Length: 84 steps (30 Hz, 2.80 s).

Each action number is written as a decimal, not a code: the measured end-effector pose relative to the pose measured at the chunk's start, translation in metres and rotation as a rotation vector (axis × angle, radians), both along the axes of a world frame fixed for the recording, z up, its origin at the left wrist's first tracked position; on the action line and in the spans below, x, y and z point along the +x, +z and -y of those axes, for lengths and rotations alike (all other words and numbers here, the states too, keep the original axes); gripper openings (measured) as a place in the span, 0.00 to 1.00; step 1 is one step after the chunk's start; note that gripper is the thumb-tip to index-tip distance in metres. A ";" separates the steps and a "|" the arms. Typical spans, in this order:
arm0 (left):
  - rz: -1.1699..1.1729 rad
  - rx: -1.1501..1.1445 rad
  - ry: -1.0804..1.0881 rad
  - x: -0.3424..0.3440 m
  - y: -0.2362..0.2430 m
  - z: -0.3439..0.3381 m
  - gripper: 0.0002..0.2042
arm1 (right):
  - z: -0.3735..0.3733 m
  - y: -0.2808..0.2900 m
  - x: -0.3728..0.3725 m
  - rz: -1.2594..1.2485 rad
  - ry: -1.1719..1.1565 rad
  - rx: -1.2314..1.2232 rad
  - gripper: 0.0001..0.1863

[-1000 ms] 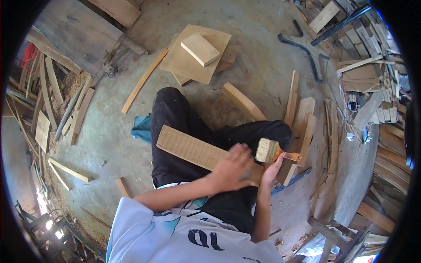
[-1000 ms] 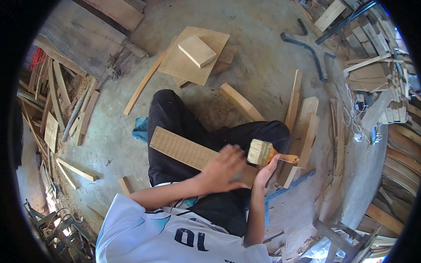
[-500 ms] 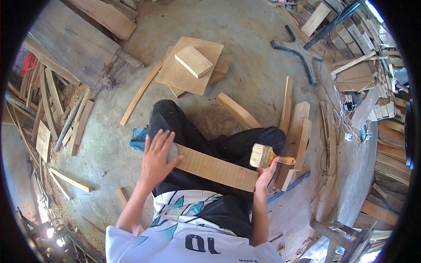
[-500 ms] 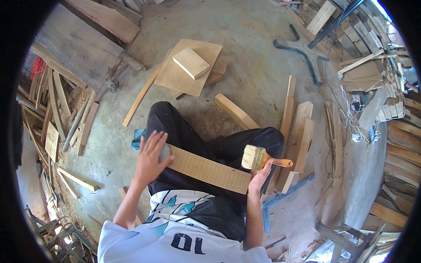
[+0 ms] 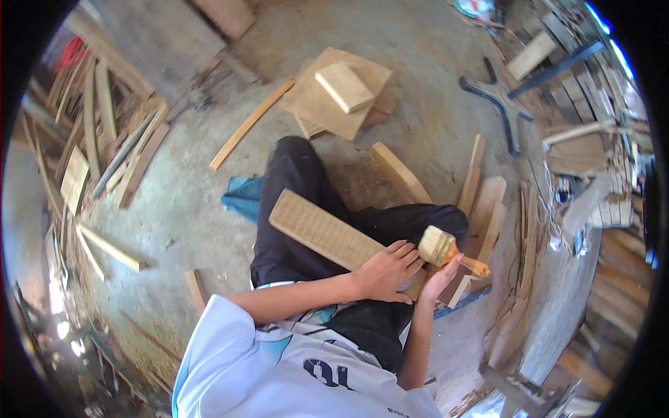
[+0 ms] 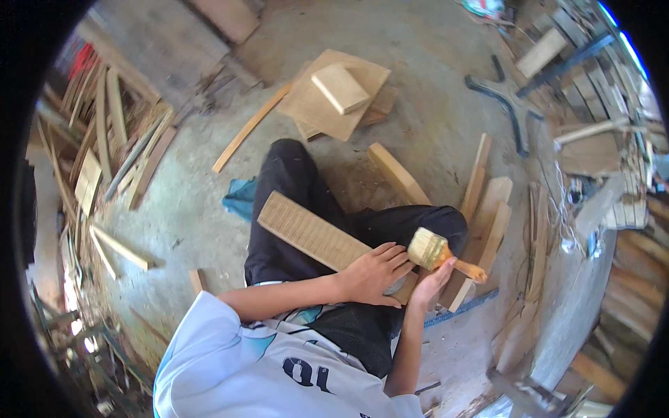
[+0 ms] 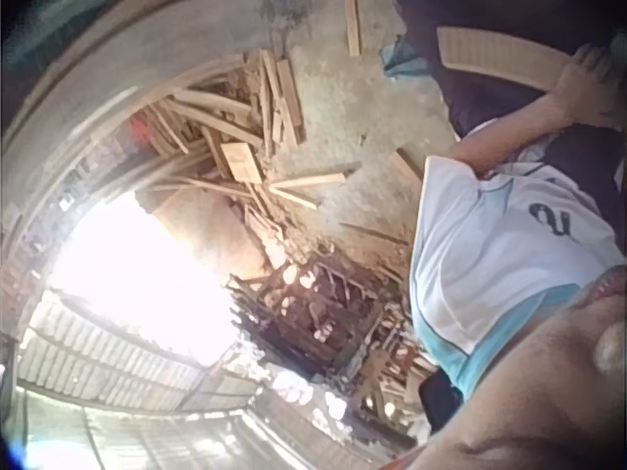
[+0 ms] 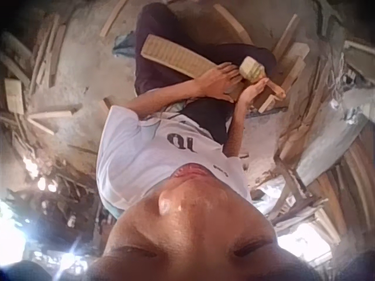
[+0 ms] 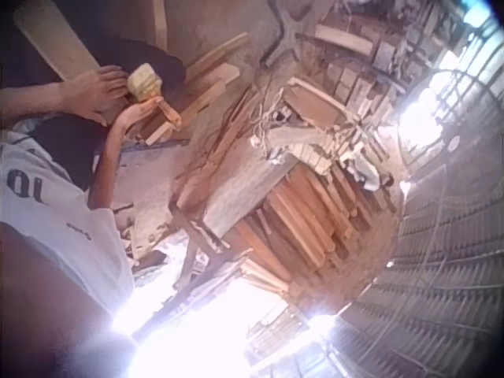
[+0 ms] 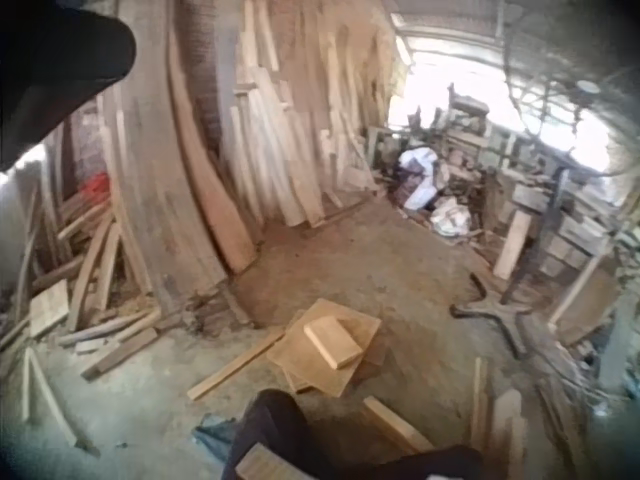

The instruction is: Sanding, chiseling, and applying a finish to wood pieces while sitting on the floor.

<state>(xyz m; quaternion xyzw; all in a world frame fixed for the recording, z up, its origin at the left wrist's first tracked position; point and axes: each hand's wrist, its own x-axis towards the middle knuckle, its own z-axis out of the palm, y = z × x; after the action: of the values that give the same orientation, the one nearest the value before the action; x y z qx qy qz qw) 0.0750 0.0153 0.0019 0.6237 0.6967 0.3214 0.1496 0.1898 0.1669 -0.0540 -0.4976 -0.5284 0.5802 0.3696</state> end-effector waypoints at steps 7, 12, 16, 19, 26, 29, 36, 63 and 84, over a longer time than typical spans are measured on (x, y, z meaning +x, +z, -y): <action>-0.083 0.116 0.220 -0.033 -0.003 0.063 0.43 | 0.009 0.062 0.024 0.441 0.299 0.461 0.28; -0.153 0.045 0.578 -0.064 0.007 0.137 0.42 | 0.046 0.103 0.000 0.462 0.898 0.868 0.14; -0.179 0.031 0.714 -0.070 0.010 0.160 0.38 | 0.063 0.111 -0.019 0.385 1.151 0.528 0.14; -0.190 0.071 0.705 -0.067 0.009 0.154 0.36 | 0.054 0.096 -0.029 0.494 1.127 0.625 0.15; -0.241 0.173 0.720 -0.067 0.001 0.140 0.30 | 0.054 0.122 -0.024 0.789 1.003 0.783 0.14; -0.281 0.188 0.736 -0.068 0.001 0.141 0.29 | 0.058 0.113 -0.017 0.387 1.099 0.640 0.13; -0.319 0.191 0.771 -0.062 0.010 0.139 0.29 | 0.062 0.132 -0.031 0.205 0.979 0.678 0.13; -0.202 0.315 0.867 -0.079 0.002 0.126 0.22 | 0.057 0.064 -0.064 -0.076 0.893 0.381 0.15; -0.176 -0.388 1.484 -0.075 -0.237 0.232 0.27 | 0.057 0.054 -0.076 -0.053 0.874 0.213 0.17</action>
<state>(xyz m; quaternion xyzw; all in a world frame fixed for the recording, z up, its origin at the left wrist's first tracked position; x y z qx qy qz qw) 0.0003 -0.2165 -0.2352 -0.0208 0.9856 0.1589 -0.0541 0.1140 0.1101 0.0002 -0.1722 -0.7360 0.6367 0.1524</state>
